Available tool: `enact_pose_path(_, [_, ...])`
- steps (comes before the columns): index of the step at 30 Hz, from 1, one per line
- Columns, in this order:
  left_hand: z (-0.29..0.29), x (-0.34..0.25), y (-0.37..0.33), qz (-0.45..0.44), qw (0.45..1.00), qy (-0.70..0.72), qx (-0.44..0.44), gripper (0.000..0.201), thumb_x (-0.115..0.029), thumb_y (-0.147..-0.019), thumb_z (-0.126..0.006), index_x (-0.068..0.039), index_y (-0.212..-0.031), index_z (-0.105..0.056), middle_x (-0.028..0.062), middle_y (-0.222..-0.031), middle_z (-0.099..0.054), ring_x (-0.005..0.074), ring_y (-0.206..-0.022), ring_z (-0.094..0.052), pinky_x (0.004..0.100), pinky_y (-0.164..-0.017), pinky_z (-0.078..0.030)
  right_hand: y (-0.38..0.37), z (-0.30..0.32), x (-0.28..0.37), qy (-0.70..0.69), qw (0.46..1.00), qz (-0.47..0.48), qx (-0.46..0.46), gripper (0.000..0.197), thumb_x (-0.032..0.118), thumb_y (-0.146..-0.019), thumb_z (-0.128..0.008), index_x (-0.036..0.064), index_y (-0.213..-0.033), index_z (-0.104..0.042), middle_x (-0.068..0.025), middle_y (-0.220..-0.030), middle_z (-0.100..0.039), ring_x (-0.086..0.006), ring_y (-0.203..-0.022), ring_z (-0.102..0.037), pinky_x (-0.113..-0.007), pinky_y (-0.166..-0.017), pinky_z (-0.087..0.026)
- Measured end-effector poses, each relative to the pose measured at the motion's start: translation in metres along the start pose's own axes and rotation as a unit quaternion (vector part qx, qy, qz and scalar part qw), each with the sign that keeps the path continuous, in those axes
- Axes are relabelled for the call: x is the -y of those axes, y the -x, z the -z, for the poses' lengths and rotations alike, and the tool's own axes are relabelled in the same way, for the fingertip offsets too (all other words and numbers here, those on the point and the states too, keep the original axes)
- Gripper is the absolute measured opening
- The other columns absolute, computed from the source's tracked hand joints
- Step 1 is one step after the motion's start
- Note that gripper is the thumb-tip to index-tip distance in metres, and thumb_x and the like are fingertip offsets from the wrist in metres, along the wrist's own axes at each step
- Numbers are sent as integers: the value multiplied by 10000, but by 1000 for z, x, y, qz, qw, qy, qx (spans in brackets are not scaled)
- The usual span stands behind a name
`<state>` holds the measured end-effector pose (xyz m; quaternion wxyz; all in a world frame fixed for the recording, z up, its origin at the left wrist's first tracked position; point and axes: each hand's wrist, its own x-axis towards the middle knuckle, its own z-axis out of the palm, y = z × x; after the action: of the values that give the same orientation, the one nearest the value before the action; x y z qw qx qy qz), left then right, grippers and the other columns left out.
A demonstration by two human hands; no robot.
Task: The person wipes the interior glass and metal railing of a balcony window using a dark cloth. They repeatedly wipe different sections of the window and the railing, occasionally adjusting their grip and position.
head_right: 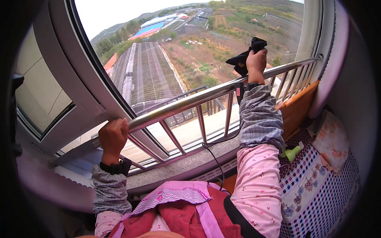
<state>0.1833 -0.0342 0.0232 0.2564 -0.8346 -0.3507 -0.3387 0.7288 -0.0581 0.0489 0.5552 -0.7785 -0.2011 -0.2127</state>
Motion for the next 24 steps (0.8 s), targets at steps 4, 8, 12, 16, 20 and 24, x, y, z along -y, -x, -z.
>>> enact_pose_path(4, [-1,0,1,6,1000,-5,8,363,-331,-977,-571,-105,-693,-560,101,-620,-555,330,-560,-586,451,-510,-458,89,7,62,-135,960,245,-14,353,157,-897,-670,7,-1162,-493,-242,-1063,-622,-468,-988,-610,-512,-829,-500])
enact_pose_path(8, [0,1,2,7,1000,2,10,362,-328,-985,-559,-107,-699,-561,99,-641,-562,330,-581,-590,454,-526,-463,153,24,105,-190,887,408,106,409,53,-846,-685,90,-1202,-487,-193,-1092,-613,-452,-1003,-605,-517,-819,-505])
enact_pose_path(12, [0,1,1,4,1000,2,16,367,-336,-992,-549,-108,-705,-561,99,-650,-560,331,-583,-588,455,-528,-465,108,25,85,-116,900,420,9,384,95,-860,-682,95,-1196,-496,-150,-1057,-613,-391,-1004,-614,-473,-811,-531])
enact_pose_path(16, [2,0,1,6,1000,-5,8,373,-339,-985,-557,-110,-690,-560,96,-633,-552,323,-572,-588,446,-516,-464,23,12,31,-73,972,204,-87,324,149,-899,-673,46,-1179,-546,-220,-1066,-632,-451,-980,-621,-504,-815,-513])
enact_pose_path(20, [3,-1,2,12,1000,-7,15,373,-338,-977,-565,-111,-681,-558,94,-620,-545,315,-559,-585,437,-506,-461,-23,11,18,15,996,52,-66,384,202,-917,-649,22,-1238,-543,-229,-1098,-645,-446,-1023,-623,-535,-861,-495])
enact_pose_path(24, [2,-1,1,11,1000,-11,11,373,-338,-971,-572,-110,-676,-547,92,-613,-537,312,-547,-579,433,-498,-457,-11,3,112,-51,938,274,-204,562,157,-909,-639,33,-1419,-438,-202,-1164,-645,-392,-1081,-622,-503,-905,-459])
